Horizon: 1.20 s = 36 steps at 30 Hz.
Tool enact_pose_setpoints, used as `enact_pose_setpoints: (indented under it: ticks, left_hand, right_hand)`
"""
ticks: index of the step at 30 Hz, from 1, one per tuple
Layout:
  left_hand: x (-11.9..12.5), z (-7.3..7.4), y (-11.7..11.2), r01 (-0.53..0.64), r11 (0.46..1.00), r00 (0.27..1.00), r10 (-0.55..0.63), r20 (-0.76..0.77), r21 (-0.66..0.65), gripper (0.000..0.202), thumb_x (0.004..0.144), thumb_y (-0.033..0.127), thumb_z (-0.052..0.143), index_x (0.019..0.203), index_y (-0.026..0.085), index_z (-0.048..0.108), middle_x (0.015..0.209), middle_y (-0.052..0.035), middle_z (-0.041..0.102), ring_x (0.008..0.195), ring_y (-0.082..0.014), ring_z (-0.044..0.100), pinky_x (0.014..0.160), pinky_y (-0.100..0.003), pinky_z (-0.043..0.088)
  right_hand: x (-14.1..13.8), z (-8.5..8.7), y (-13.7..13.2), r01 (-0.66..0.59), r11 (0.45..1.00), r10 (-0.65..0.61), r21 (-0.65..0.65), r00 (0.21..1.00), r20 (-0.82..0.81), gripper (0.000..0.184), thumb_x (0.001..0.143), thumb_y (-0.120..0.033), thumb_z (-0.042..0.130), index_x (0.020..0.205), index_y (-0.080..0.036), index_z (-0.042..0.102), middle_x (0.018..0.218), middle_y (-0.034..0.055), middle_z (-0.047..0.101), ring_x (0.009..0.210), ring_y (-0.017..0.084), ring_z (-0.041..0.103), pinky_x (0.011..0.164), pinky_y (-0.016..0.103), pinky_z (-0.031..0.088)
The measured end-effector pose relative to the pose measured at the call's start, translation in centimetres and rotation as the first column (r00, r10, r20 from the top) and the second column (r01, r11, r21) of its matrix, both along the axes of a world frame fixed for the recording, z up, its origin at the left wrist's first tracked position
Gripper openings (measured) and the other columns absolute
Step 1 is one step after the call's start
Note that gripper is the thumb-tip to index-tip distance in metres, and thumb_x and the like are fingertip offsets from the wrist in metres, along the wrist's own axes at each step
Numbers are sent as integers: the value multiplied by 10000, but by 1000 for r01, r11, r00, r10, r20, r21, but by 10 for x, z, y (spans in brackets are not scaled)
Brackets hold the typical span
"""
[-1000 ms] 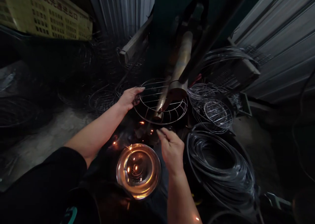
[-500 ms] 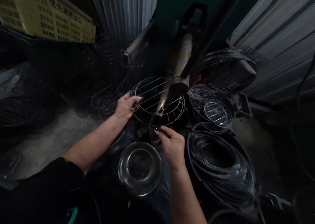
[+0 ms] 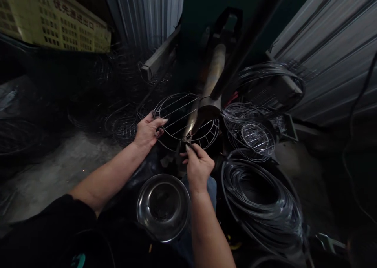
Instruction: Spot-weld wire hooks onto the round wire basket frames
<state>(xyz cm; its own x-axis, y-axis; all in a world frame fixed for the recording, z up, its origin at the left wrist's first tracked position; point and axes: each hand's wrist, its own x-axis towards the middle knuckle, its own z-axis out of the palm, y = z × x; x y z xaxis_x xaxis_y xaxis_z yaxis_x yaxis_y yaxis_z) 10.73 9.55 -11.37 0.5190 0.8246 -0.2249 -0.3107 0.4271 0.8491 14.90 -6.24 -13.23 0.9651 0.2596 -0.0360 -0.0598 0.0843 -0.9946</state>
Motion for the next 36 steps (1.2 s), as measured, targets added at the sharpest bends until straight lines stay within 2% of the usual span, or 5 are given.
enact_pose_setpoints:
  ticks: [5,13,24,31,36]
  left_hand:
    - [1,-3,1,25,999,999,-26,-23,-24,461,444,226,810,814,190,537,676,79,491,521,-37,473,444,-171,318]
    - [5,-2,3,9,999,1000,-9,1,-38,480,442,203,812,836,187,538,684,75,494,544,-40,483,460,-170,326]
    - [12,1,11,29,995,998,-33,-49,-91,412,480,159,783,809,179,536,625,76,507,483,-37,453,448,-175,306]
    - [19,2,12,21,993,996,-31,-82,-115,418,472,150,780,795,186,518,609,73,511,492,-52,465,452,-192,299]
    - [20,-2,13,39,994,995,-48,-88,-99,402,469,172,783,750,191,496,619,65,518,518,-55,465,457,-185,299]
  right_hand:
    - [-8,-8,3,121,993,-122,14,990,72,252,635,-326,775,783,-134,702,620,8,674,494,148,642,407,226,497]
    - [-8,-10,6,167,985,-170,27,971,170,233,664,-329,757,785,-145,683,576,-14,663,483,158,655,445,249,533]
    - [3,-5,11,121,992,-126,45,979,159,205,653,-290,752,775,-142,679,575,-20,656,463,143,642,401,216,487]
    - [8,-6,12,120,992,-123,32,985,124,233,643,-326,745,766,-146,663,568,-24,638,459,145,636,399,219,476]
    - [9,-9,14,108,993,-99,-51,983,154,244,706,-375,679,802,-151,667,554,-13,623,476,159,619,450,265,492]
